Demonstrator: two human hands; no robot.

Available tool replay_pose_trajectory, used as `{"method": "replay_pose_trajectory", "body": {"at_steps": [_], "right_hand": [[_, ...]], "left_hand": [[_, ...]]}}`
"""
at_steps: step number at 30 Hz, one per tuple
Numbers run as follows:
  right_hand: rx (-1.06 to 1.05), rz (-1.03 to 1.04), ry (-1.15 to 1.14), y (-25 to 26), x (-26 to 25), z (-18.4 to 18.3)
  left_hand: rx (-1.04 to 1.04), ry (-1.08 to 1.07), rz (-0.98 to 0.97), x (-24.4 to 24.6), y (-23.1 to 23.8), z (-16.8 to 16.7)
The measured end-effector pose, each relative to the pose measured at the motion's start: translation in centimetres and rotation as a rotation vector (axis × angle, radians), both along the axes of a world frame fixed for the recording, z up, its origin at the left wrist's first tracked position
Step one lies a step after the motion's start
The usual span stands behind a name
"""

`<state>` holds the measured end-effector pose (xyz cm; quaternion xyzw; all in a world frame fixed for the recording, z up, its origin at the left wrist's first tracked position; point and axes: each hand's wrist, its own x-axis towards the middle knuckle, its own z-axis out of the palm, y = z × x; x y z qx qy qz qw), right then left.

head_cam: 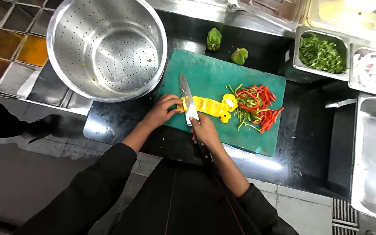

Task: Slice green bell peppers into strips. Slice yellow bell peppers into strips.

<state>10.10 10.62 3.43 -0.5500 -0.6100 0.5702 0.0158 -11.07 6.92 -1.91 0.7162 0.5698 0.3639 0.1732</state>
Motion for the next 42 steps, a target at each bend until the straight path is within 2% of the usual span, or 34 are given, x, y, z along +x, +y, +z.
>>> {"method": "replay_pose_trajectory", "body": {"at_steps": [5,11,18,22,26,30,42], "right_hand": [[-0.027,-0.081,0.055,-2.4,3.5,-0.4],[-0.094,-0.188,0.147,-4.2,6.0,-0.9],[-0.012,-0.003,-0.005,-4.8,6.5,-0.7],[0.029,0.088,-0.085,-4.7,6.4,-1.3],[-0.020,0.091,-0.068,-4.5,6.2,-1.0],[-0.067,0.082,-0.048,-4.1,6.1,-0.7],[-0.049,0.101,-0.021,-2.7,3.9,-0.4]], "left_hand": [[-0.106,-0.005,0.095,0.8,0.0,0.9],[-0.129,0.013,0.162,2.0,0.3,1.0],[-0.037,-0.157,0.193,1.2,0.2,0.5],[0.016,-0.081,0.200,1.7,-0.3,0.3],[0.034,0.031,0.231,2.3,-0.8,0.2],[-0.013,-0.036,0.297,1.9,-1.0,0.7],[0.006,-0.062,0.276,1.4,-1.2,0.5]]}}
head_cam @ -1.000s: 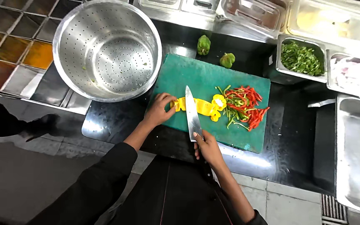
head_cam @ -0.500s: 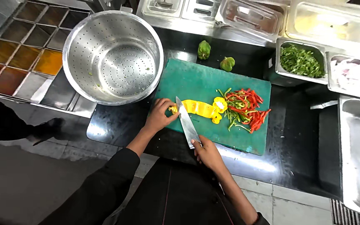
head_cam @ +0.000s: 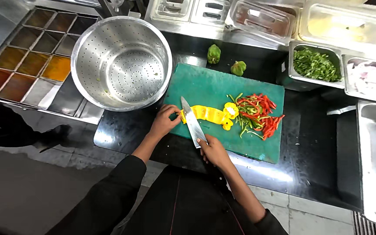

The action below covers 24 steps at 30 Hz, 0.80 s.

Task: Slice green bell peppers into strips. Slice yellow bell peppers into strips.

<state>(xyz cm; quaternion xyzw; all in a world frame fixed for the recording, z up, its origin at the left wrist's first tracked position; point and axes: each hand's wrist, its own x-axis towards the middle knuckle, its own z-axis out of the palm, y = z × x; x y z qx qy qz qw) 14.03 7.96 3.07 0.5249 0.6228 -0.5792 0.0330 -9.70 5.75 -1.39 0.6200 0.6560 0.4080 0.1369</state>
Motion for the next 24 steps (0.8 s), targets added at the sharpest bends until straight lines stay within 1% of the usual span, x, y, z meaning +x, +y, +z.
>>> {"method": "replay_pose_trajectory", "body": {"at_steps": [6,11,13,15,20,24], "right_hand": [[-0.012,0.081,-0.051,-0.9,3.1,-0.2],[0.058,0.099,-0.069,0.2,0.8,0.0],[0.089,0.113,-0.072,0.5,0.1,0.1],[0.093,0.137,-0.067,0.5,0.7,0.0],[0.063,0.128,-0.015,-0.3,4.4,-1.1],[0.043,0.105,-0.017,0.2,4.7,-1.1]], "left_hand": [[0.022,0.009,0.052,0.3,0.0,-0.4],[0.062,0.020,0.024,0.4,-0.1,-0.5],[0.066,0.034,0.046,0.4,-0.3,-0.6],[0.058,0.038,0.084,0.5,-0.4,-0.5],[0.030,-0.079,0.180,0.8,-1.6,-0.2],[0.040,-0.193,0.201,0.6,-4.7,-0.1]]}}
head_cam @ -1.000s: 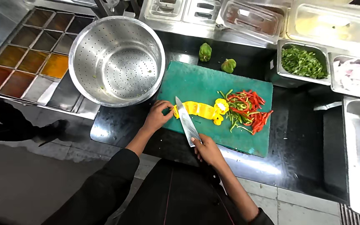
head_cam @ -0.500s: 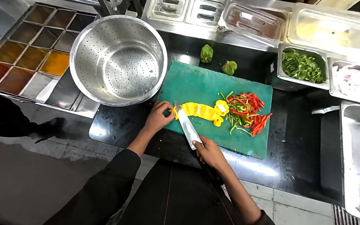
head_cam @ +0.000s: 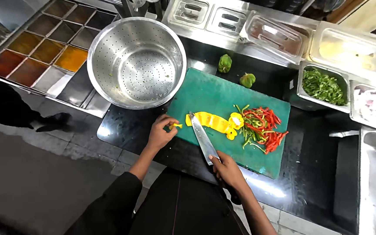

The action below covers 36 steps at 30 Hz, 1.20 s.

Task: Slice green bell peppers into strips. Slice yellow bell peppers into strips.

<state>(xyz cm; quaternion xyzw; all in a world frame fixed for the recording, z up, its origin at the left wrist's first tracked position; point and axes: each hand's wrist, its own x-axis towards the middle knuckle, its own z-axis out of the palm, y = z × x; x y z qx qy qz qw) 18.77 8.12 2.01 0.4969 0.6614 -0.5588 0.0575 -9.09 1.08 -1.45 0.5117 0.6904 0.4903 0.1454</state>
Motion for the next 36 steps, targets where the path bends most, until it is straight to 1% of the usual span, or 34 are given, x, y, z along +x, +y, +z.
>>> {"method": "replay_pose_trajectory", "body": {"at_steps": [3,5,8,11,13,17,19,21,22,24,25,26,27,29,30,31,33,34,36], "right_hand": [[0.006,-0.005,0.001,0.2,-0.5,-0.1],[0.028,-0.014,0.008,0.5,-0.3,0.0],[0.062,-0.016,0.051,0.4,-0.3,0.3],[0.035,0.011,0.117,0.4,-0.1,0.6],[-0.022,0.026,0.156,0.8,0.2,0.8],[-0.132,0.072,0.162,2.0,0.5,-0.1],[-0.150,0.101,0.139,2.5,0.5,0.1],[-0.161,0.117,0.133,2.8,0.2,0.3],[-0.166,0.122,0.134,2.9,0.1,0.5],[-0.177,0.126,0.137,3.4,0.3,0.6],[-0.179,0.126,0.131,3.5,0.3,0.6],[-0.184,0.124,0.116,3.5,0.2,0.8],[-0.190,0.122,0.106,3.4,0.1,0.9],[-0.177,0.121,0.105,2.9,0.0,1.2],[-0.145,0.112,0.112,2.4,0.1,1.4],[-0.098,0.088,0.126,1.9,0.2,1.6],[-0.014,0.020,0.166,0.8,0.6,1.8],[0.019,-0.023,0.179,0.4,0.9,2.0],[0.059,-0.097,0.191,0.1,1.8,2.0]], "left_hand": [[0.030,-0.166,0.038,-0.2,-3.7,0.7],[0.097,-0.308,0.100,-0.4,-6.6,0.3],[0.160,-0.429,0.322,-1.0,-12.5,-1.6],[0.073,-0.528,0.704,-0.2,-20.1,-3.6],[-0.055,-0.592,0.977,1.5,-26.1,-4.6],[-0.331,-0.765,1.470,5.6,-39.8,-5.8],[-0.414,-0.871,1.693,7.9,-45.8,-5.1],[-0.485,-0.919,1.909,9.8,-51.3,-4.1],[-0.530,-0.929,1.999,10.6,-53.7,-3.7],[-0.624,-0.885,2.146,11.6,-56.8,-2.5],[-0.634,-0.822,2.208,11.5,-57.2,-1.8],[-0.600,-0.746,2.256,11.0,-56.8,-1.1],[-0.546,-0.662,2.265,10.4,-55.9,-0.7],[-0.480,-0.511,2.164,8.5,-52.5,-0.7],[-0.447,-0.447,2.076,7.3,-49.9,-1.0],[-0.391,-0.391,1.975,5.9,-46.6,-1.7],[-0.251,-0.300,1.734,3.3,-38.2,-2.8],[-0.177,-0.288,1.580,2.5,-33.3,-2.8],[-0.017,-0.257,1.248,2.2,-23.1,-1.5]]}}
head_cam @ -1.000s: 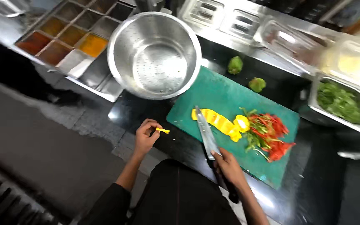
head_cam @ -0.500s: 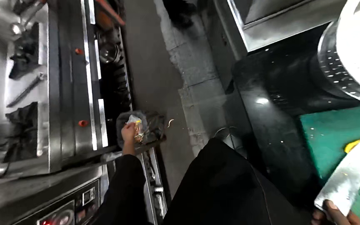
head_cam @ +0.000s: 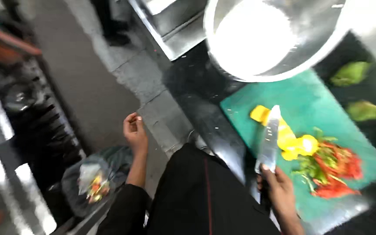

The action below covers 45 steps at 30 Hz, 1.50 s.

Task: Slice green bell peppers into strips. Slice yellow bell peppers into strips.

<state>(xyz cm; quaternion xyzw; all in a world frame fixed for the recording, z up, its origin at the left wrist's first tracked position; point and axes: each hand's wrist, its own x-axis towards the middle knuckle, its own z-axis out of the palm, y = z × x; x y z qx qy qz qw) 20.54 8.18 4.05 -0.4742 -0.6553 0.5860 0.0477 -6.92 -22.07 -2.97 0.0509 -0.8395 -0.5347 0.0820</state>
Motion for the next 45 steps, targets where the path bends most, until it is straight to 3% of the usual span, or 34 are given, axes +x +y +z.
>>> {"method": "replay_pose_trajectory", "body": {"at_steps": [4,7,11,14,23,29,35,45], "right_hand": [[-0.015,-0.205,0.010,-0.7,1.9,-0.6],[-0.051,-0.344,0.004,-1.2,2.4,-1.0],[-0.058,-0.349,-0.006,-1.7,2.7,-1.5],[-0.062,-0.305,-0.029,-1.8,2.8,-1.8],[-0.125,-0.116,-0.233,-1.9,1.2,0.4],[-0.125,-0.165,-0.310,-2.0,-0.7,1.4],[-0.150,-0.202,-0.360,-2.5,-2.1,1.5],[-0.153,-0.248,-0.251,-2.0,-2.1,0.7]], "left_hand": [[0.278,0.213,-0.608,2.2,14.9,3.9],[0.305,0.268,-1.082,3.3,22.4,5.6],[0.060,0.344,-1.618,3.1,29.8,5.5],[-0.186,0.327,-1.819,2.3,32.6,4.3],[-0.151,0.275,-1.787,1.5,32.6,3.0],[-0.161,0.248,-1.848,0.7,33.0,3.1],[-0.146,0.231,-1.789,1.1,32.6,2.9],[-0.265,0.149,-1.799,1.3,32.7,3.9]]}}
